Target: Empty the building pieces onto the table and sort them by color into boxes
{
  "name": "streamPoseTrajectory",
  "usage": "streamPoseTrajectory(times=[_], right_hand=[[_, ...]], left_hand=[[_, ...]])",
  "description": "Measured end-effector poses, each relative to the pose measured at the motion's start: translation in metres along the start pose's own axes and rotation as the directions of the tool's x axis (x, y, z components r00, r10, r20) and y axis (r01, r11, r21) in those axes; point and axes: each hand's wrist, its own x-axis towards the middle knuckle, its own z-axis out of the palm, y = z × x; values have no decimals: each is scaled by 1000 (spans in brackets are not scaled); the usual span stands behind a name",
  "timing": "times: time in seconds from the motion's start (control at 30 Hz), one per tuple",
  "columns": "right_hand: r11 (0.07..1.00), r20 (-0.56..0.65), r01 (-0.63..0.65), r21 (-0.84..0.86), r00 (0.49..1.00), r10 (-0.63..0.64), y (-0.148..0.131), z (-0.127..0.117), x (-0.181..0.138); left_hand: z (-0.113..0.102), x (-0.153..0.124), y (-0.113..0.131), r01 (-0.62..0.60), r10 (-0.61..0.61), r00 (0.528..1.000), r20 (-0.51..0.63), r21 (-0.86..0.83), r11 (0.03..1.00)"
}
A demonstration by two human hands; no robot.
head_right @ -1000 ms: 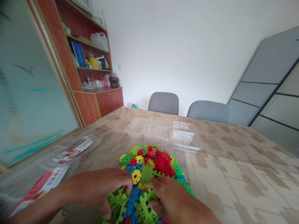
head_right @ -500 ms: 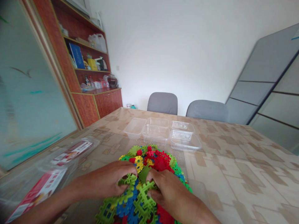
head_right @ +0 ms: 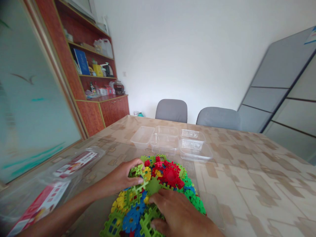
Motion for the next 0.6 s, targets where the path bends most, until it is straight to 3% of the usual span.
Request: streamPoseTrajectory(times=[0.33,0.5,0.6], right_hand=[[997,-80,44,-69,996,-49,-4,-11,2],[943,-25,203,-262,976,-217,-8,2,-1],[941,-3,199,-274,978,-208,-8,9,1]], left_hand=[[-1,0,-11,-114,135,986,100,-192,975],[-2,1,-11,-83,83,997,-3,-67,994],[-3,1,-11,-95,98,993,-63,48,994]])
